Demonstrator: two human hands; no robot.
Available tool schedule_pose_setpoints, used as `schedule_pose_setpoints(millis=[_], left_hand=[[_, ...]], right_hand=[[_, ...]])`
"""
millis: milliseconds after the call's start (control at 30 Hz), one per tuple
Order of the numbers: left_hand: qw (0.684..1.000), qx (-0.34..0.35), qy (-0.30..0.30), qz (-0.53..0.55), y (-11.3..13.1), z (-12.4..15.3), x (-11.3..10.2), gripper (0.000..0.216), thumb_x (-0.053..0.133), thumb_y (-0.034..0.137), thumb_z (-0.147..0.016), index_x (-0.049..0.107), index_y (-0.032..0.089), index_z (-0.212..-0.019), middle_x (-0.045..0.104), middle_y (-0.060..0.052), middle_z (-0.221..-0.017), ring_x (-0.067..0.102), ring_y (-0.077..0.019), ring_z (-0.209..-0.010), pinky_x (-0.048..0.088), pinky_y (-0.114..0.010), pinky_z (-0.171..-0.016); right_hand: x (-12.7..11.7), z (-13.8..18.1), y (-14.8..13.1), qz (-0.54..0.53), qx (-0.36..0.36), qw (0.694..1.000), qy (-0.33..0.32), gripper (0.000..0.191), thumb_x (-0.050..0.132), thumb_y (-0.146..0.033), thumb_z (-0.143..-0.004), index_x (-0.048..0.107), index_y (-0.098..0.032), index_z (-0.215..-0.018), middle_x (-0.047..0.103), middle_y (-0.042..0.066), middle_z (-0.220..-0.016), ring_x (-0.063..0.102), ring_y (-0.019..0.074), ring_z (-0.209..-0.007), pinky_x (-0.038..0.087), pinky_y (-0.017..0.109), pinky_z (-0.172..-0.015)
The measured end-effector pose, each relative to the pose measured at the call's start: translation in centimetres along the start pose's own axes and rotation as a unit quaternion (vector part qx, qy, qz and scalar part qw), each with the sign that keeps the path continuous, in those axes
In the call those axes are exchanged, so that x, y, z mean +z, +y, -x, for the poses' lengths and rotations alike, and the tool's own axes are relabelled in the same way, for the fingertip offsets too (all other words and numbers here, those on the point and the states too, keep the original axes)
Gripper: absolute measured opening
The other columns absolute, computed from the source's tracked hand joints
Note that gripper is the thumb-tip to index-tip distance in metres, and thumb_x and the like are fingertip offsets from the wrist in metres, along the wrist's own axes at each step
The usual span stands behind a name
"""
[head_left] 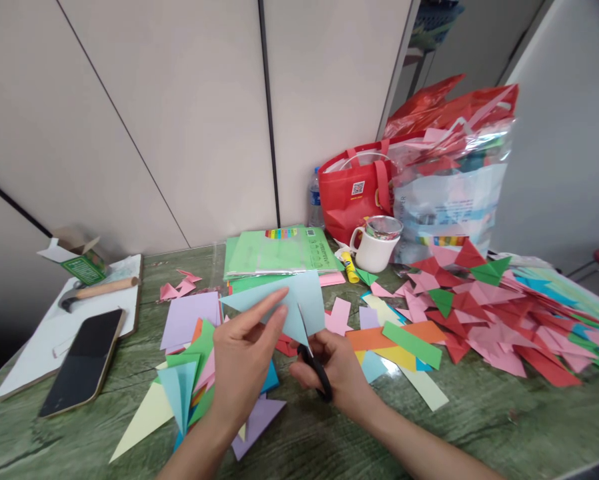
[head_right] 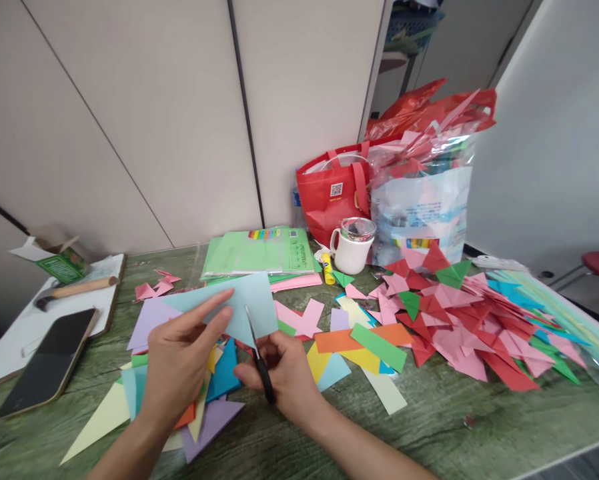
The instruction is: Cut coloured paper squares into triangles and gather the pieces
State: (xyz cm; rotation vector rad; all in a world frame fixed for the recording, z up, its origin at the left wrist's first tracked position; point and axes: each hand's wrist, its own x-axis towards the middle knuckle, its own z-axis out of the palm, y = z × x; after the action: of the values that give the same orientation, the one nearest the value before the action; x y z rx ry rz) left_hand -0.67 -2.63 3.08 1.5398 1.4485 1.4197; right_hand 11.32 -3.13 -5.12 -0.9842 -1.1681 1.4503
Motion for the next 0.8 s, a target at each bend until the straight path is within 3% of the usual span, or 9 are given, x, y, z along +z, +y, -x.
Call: schedule_pose_setpoints(millis=[567, 800], left_hand=[[1.0, -0.007, -0.006, 0.009, -0.1, 0.0, -0.1, 0.02, 0.066, 0.027, -0.071, 0.074, 0.026, -0.089, 0.051, 0.006, -0.046, 0.025, -0.0044, -0.038, 0.025, -0.018, -0.035], [0.999, -0.017, -0.04, 0.017, 0.0, -0.1, 0.0, 0.019, 0.065, 0.025, -0.071, 0.074, 0.026, -0.087, 0.061, 0.004, -0.048, 0.043, -0.0056, -0.036, 0.036, -0.017, -0.037]], right_hand=[[0.0, 0.1, -1.2, -0.017, -0.011, 1.0, -0.018, 0.042, 0.082, -0.041, -0.046, 0.052, -0.018, -0.065, 0.053, -0.004, -0.056, 0.044, 0.0097, -0.048, 0.037, 0.022, -0.046], [-0.2, 0.1, -1.6, -0.065, -0.044, 0.995, -0.059, 0.038, 0.082, -0.035, -0.05, 0.058, -0.017, -0.072, 0.058, -0.002, -0.062, 0.052, 0.0126, -0.056, 0.044, 0.024, -0.056]])
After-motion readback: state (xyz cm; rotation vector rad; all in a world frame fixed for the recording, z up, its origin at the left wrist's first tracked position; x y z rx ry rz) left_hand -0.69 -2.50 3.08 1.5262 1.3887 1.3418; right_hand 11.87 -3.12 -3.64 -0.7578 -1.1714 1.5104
